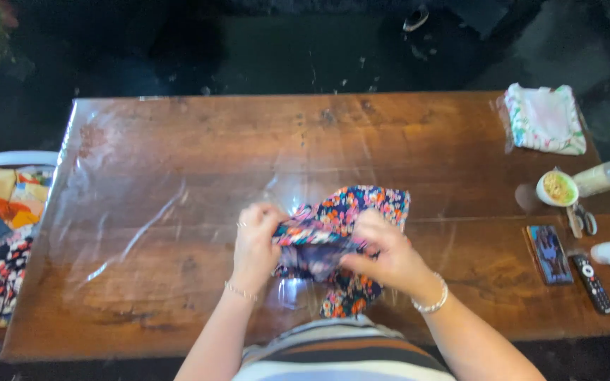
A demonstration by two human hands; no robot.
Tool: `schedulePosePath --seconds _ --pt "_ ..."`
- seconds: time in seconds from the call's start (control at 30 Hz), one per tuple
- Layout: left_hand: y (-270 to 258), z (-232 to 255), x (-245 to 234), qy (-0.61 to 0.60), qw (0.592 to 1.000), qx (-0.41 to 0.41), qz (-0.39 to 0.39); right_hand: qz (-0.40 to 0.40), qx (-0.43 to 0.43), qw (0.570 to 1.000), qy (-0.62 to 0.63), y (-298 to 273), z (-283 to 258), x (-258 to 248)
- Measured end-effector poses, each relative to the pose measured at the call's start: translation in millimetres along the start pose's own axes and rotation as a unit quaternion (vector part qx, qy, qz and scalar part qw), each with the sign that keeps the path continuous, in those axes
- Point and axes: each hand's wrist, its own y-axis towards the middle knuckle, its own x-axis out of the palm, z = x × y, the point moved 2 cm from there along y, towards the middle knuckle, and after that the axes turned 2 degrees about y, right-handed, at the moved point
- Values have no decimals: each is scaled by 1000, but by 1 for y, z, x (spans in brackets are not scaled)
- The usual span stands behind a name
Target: Spreading out a floral patterned garment on a wooden table, trimming a loose thread with scissors, and folding it into a compact shape.
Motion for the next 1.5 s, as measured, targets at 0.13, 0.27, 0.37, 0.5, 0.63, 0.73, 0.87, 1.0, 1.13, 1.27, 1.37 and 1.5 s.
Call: schedulePosePath --seconds 0.13,0.27,0.37,0.5,0.63,0.73,0.87,1.0,1.13,1.27,1.37,1.5 --pt "-14 -41 15 15 999 -45 -8 84 13 994 66 -12 17 -11" --pt "-9 -33 -7 -199 924 -258 -202 156 63 977 134 -17 31 -29" --pt "-13 -34 -25 -268 877 -292 -270 156 91 969 169 -22 39 -42" --pt "-1 -11 -62 -236 891 -286 -263 143 150 953 223 -26 45 -53" --pt "0 -31 -68 -192 912 -227 -282 153 181 930 279 -30 44 -57" --pt "-6 -44 -67 -237 900 -238 -277 157 200 902 350 -26 31 -55" --pt "-8 -49 -64 -315 865 -280 -273 209 207 902 316 -31 38 -58" --pt "0 -58 -64 -278 879 -230 -312 239 209 921 228 -37 75 -67" --pt "16 -97 -30 -221 910 -167 -308 263 227 912 217 -28 103 -63" --pt "-5 -212 76 69 971 -97 -209 278 283 915 73 -43 193 -56" --pt "-28 -229 126 206 957 -119 -168 191 274 935 -118 -52 222 -44" --pt "-85 -234 182 125 953 -207 -182 49 236 935 -260 -55 174 7"
